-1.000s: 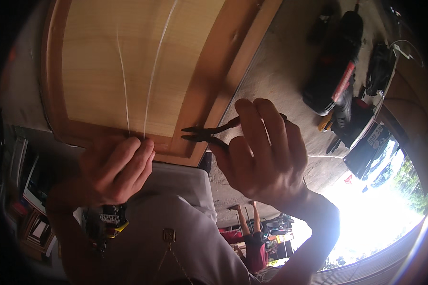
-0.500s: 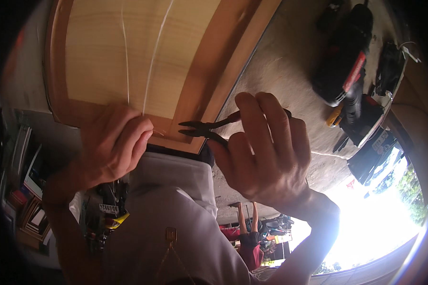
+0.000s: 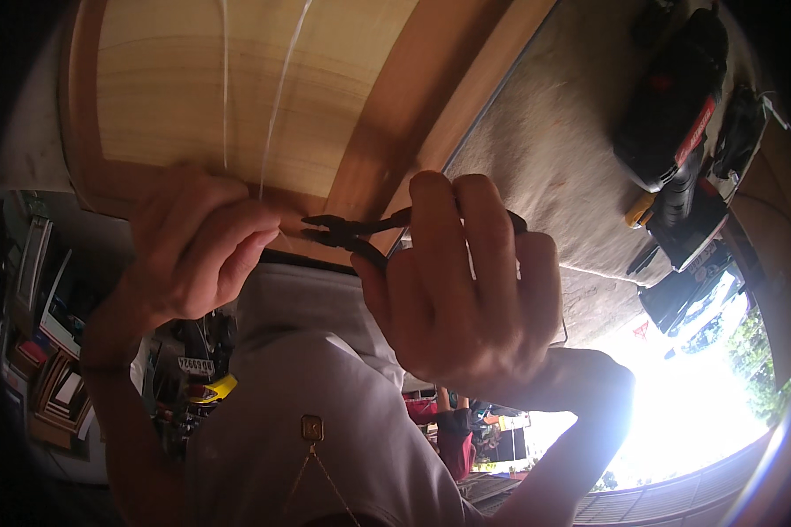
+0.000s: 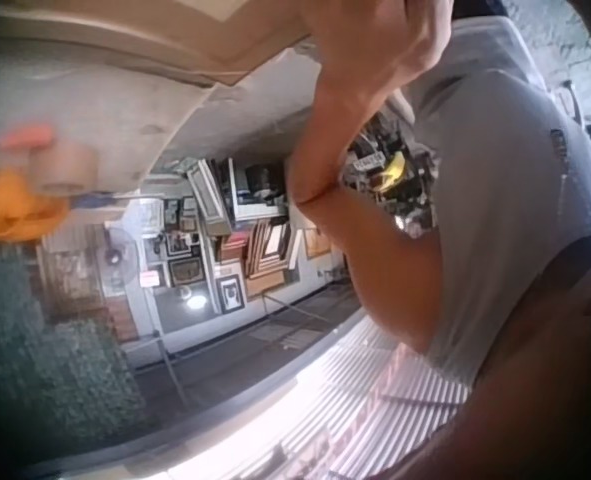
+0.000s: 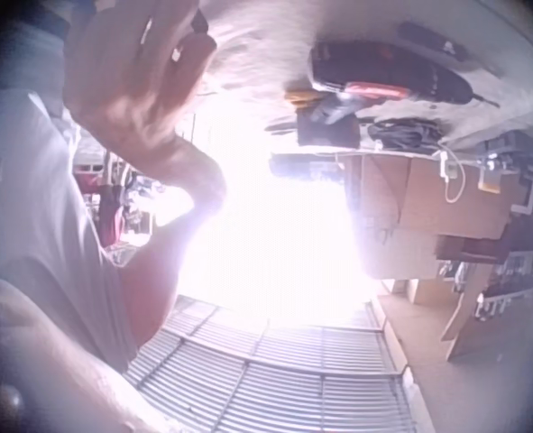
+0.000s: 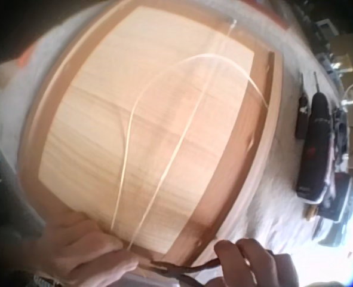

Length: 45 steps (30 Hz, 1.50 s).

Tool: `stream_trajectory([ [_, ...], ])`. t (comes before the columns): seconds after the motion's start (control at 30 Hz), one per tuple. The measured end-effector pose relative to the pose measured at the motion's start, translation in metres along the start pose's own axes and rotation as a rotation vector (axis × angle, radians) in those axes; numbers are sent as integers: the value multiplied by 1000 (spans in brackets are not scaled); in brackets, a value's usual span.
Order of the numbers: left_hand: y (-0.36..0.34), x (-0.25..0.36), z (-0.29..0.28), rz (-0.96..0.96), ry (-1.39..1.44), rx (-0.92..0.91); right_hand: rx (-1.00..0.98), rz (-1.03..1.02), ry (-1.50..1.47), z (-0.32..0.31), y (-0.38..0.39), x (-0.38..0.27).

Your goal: The person retrieves a white wire and attaches it to the back of a wooden picture frame. They thread the wire through metal eyelets and use pliers to secure it, preparing the frame for hanging.

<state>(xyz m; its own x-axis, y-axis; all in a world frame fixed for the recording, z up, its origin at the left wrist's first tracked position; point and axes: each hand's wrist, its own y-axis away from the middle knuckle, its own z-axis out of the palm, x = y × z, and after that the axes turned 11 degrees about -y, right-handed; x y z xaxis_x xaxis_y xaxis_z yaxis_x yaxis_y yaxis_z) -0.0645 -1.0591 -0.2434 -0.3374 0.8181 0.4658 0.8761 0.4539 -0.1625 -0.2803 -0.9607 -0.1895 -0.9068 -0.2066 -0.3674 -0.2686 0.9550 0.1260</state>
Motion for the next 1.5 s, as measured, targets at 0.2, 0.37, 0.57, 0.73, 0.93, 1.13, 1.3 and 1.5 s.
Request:
stream_trajectory([
  [0.2,-2,0,2,2,15,41,126,-64,98,12,7,3],
  [0.37,1,-5,6,49,35,119,148,-69,38,9,9,6],
  [0.57,-5,-3,-6,47,27,-18,-71,-79,-4,-13,3,5],
  [0.73,-3,-3,-4,24,26,0,-107,26,-78,-21,-5,8],
  [0.93,-3,-4,3,43,5,78,-112,23,-95,-18,-11,-4],
  [1.13,-2,-5,1,30,14,55,-130,-12,-43,-14,-16,-6],
  [1.3,0,-3,2,34,18,63,-158,-41,16,-17,-14,-6],
  [1.5,-1,-4,0,35,30,55,-168,-28,28,-19,-15,-7],
])
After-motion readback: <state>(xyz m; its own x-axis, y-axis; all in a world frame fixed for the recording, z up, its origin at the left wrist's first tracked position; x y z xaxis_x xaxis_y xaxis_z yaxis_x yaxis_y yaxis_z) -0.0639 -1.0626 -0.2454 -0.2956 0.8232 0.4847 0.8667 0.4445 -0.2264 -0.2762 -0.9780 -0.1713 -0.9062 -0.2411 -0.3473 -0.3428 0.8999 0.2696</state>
